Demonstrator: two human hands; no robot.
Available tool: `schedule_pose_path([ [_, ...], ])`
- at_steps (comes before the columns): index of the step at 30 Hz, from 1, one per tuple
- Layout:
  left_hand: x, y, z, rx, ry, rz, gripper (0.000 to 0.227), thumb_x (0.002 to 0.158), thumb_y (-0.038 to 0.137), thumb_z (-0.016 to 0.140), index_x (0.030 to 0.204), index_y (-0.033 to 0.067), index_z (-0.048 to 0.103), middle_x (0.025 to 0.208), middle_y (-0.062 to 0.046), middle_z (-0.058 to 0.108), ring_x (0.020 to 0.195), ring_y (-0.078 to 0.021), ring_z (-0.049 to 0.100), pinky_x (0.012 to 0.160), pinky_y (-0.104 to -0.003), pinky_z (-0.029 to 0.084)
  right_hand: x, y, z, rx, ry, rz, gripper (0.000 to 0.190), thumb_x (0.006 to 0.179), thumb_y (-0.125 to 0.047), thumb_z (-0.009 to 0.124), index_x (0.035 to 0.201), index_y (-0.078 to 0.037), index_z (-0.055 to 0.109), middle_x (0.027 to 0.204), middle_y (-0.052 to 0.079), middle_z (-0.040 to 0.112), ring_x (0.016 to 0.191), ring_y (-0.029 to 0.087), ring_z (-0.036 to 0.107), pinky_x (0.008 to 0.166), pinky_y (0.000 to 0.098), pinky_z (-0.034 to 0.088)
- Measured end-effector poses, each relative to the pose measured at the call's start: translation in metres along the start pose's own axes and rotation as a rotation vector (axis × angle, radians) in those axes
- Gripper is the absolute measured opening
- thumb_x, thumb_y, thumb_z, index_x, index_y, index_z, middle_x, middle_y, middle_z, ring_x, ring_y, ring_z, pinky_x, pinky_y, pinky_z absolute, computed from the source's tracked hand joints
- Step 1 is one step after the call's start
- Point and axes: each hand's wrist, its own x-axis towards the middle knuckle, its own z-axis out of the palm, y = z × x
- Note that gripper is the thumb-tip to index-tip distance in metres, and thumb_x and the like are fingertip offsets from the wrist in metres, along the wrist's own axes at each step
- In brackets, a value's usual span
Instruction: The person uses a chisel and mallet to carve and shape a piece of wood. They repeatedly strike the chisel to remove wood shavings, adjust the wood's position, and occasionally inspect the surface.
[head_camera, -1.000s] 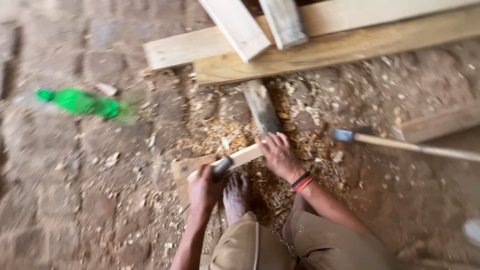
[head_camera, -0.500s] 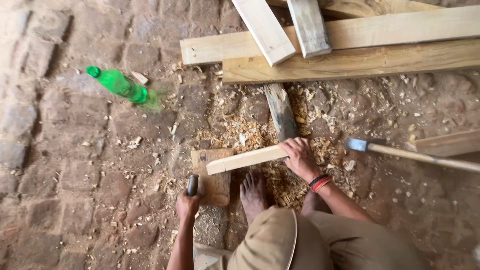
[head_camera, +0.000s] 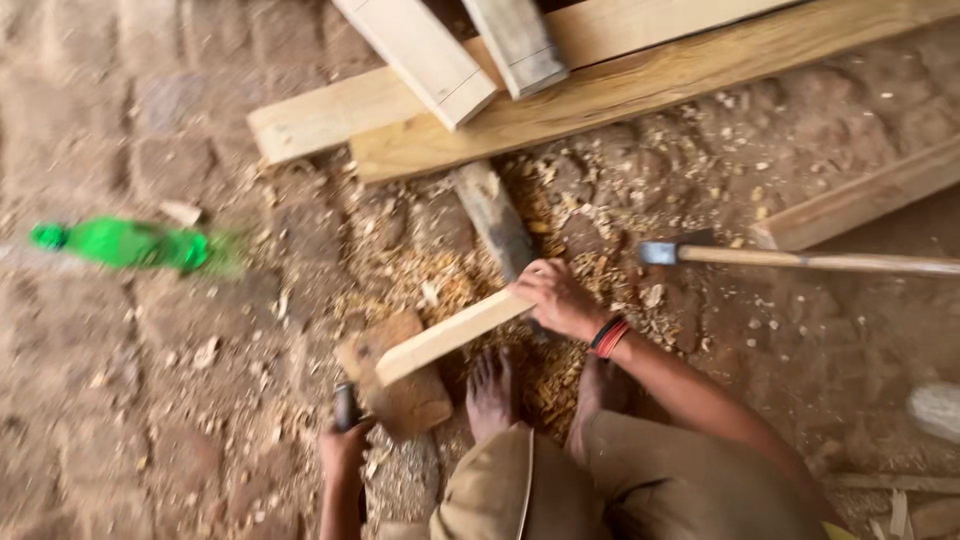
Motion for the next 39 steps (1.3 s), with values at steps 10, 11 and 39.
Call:
schedule_pose_path([
  [10, 0.036, 0.059, -0.006, 0.254, 0.059, -0.111, 0.057, 0.084, 0.041, 0.083, 0.124, 0.002, 0.069, 0.085, -0.013, 0.079, 0.058, -0.0127, 0.057, 0.051, -0.03, 0.046, 0.024, 0.026, 0.019, 0.016, -0.088, -0.137, 0.041, 0.084, 0.005, 0.062, 0.118, -0.013, 0.075, 0.113, 0.004, 0.072, 0.106, 0.022, 0.058, 0.102, 0.0423, 0.043],
  [11, 0.033, 0.061, -0.008, 0.243, 0.031, -0.096, 0.056, 0.083, 0.04, 0.082, 0.124, 0.004, 0.069, 0.085, -0.013, 0.081, 0.057, -0.0128, 0.057, 0.051, -0.03, 0.045, 0.024, 0.024, 0.016, 0.012, -0.122, -0.107, 0.039, 0.084, 0.003, 0.062, 0.118, -0.011, 0.074, 0.113, 0.004, 0.072, 0.104, 0.022, 0.058, 0.101, 0.042, 0.043],
  [39, -0.074, 0.196, 0.113, 1.331, -0.465, 0.821, 0.026, 0.097, 0.031, 0.062, 0.11, 0.0093, 0.056, 0.07, -0.003, 0.067, 0.043, -0.0099, 0.048, 0.036, -0.028, 0.04, -0.085, -0.082, 0.015, 0.892, 0.277, 1.927, 0.082, 0.093, -0.075, 0.026, 0.163, -0.031, 0.025, 0.161, 0.01, 0.042, 0.14, 0.035, 0.051, 0.117, 0.0556, 0.039],
])
